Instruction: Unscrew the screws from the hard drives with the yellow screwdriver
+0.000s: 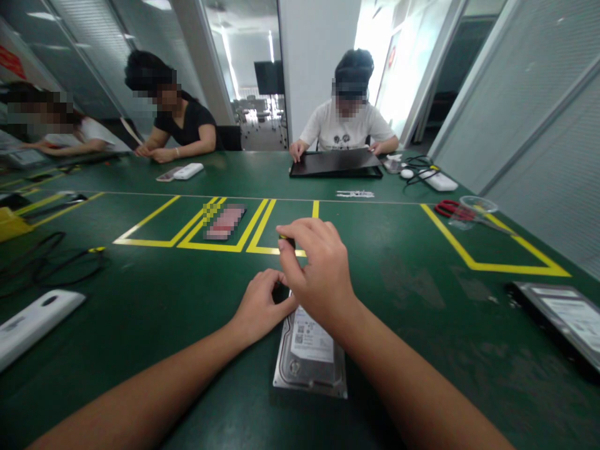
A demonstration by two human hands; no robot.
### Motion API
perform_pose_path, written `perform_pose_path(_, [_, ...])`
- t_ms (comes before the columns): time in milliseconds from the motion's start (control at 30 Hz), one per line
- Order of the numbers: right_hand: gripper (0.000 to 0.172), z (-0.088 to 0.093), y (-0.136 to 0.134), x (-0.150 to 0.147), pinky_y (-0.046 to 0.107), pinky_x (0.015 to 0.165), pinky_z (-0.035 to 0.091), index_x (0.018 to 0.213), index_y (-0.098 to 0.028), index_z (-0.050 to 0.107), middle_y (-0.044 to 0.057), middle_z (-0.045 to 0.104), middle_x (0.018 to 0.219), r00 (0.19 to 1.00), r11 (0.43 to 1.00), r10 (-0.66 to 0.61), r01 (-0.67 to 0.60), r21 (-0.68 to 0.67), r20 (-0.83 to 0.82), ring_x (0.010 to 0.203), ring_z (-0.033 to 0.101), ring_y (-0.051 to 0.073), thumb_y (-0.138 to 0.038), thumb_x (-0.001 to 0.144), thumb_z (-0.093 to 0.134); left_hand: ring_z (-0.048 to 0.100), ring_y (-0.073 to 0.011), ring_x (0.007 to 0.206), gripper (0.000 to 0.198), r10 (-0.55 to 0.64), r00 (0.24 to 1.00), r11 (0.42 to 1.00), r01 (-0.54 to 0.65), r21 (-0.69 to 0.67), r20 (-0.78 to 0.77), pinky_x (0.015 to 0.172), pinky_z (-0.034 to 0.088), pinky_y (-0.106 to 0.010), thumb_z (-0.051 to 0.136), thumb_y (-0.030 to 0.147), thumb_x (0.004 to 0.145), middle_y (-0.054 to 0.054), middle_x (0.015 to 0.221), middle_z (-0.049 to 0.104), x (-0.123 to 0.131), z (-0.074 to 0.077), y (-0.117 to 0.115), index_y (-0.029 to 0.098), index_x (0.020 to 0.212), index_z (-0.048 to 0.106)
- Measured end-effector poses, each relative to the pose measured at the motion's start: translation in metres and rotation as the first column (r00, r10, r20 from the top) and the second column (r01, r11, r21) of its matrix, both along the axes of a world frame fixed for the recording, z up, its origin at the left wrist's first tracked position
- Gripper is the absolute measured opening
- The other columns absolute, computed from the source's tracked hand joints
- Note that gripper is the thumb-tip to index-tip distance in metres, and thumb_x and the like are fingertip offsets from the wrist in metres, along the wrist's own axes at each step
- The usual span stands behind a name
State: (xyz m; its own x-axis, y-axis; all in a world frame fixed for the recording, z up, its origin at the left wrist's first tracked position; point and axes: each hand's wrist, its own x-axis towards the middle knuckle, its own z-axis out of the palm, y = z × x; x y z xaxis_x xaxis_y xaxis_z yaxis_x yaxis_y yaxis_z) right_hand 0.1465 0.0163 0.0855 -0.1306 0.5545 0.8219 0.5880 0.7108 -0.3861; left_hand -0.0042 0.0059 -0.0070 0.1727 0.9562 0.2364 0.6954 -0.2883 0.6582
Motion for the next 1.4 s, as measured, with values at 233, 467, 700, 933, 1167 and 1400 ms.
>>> perform_pose_path(233, [0.017, 0.0004, -0.0015, 0.0001, 0.039, 0.083, 0.053, 0.099, -0.012, 0.073, 0.010, 0.069, 0.097, 1.000, 1.000, 0.002, -0.002, -0.008, -0.018, 0.092, 0.064, 0.021, -0.019, 0.089, 0.061, 0.055, -0.0236, 0.090, 0.023, -0.001, 1.000, 1.000, 0.001, -0.003, -0.009, 0.080, 0.038, -0.036, 0.073, 0.036, 0.081, -0.003, 0.093, 0.064, -0.0001, 0.0005, -0.0004, 0.020, 0.088, 0.059])
perform_pose_path(467, [0.014, 0.0006, -0.0002, 0.0006, 0.037, 0.082, 0.052, 0.098, -0.013, 0.072, 0.008, 0.073, 0.096, 1.000, 1.000, 0.017, -0.017, 0.015, 0.009, 0.090, 0.066, 0.020, -0.016, 0.090, 0.062, 0.055, -0.0232, 0.090, 0.021, -0.001, 1.000, 1.000, 0.001, 0.004, -0.005, 0.081, 0.038, -0.037, 0.073, 0.034, 0.080, -0.002, 0.093, 0.065, -0.0004, -0.0012, 0.0002, 0.021, 0.089, 0.059])
perform_pose_path(700, [0.017, 0.0003, -0.0019, 0.0003, 0.038, 0.085, 0.053, 0.101, -0.013, 0.073, 0.009, 0.072, 0.100, 0.999, 0.999, 0.032, -0.032, -0.011, -0.009, 0.093, 0.066, 0.020, -0.018, 0.091, 0.061, 0.056, -0.0238, 0.090, 0.024, -0.008, 1.000, 1.000, 0.008, 0.000, -0.014, 0.080, 0.038, -0.037, 0.074, 0.039, 0.082, -0.003, 0.094, 0.065, -0.0002, -0.0012, 0.0007, 0.020, 0.091, 0.061])
perform_pose_path(933, [0.013, -0.0004, 0.0005, 0.0010, 0.036, 0.081, 0.052, 0.098, -0.013, 0.072, 0.007, 0.072, 0.095, 1.000, 1.000, 0.010, -0.010, 0.005, 0.028, 0.089, 0.065, 0.019, -0.018, 0.088, 0.067, 0.056, -0.0234, 0.091, 0.022, -0.009, 1.000, 1.000, 0.009, 0.005, 0.000, 0.081, 0.039, -0.037, 0.074, 0.035, 0.081, -0.002, 0.094, 0.065, -0.0003, -0.0008, 0.0003, 0.021, 0.090, 0.060])
perform_pose_path(1167, [0.014, 0.0014, -0.0015, 0.0001, 0.036, 0.085, 0.053, 0.100, -0.016, 0.071, 0.007, 0.073, 0.101, 0.999, 0.999, 0.044, -0.044, -0.009, -0.003, 0.095, 0.067, 0.019, -0.020, 0.091, 0.062, 0.056, -0.0236, 0.091, 0.024, -0.012, 1.000, 1.000, 0.012, 0.007, -0.021, 0.081, 0.039, -0.037, 0.073, 0.039, 0.083, -0.003, 0.094, 0.065, -0.0005, -0.0002, 0.0002, 0.021, 0.092, 0.060])
perform_pose_path(1400, [0.014, -0.0011, -0.0010, -0.0002, 0.035, 0.078, 0.052, 0.101, -0.020, 0.070, 0.004, 0.075, 0.100, 1.000, 1.000, 0.003, -0.003, -0.015, 0.021, 0.089, 0.067, 0.018, -0.020, 0.091, 0.060, 0.057, -0.0237, 0.091, 0.023, -0.007, 0.999, 1.000, 0.007, 0.006, -0.040, 0.080, 0.040, -0.036, 0.073, 0.037, 0.081, -0.003, 0.094, 0.065, -0.0007, -0.0006, 0.0006, 0.021, 0.090, 0.059])
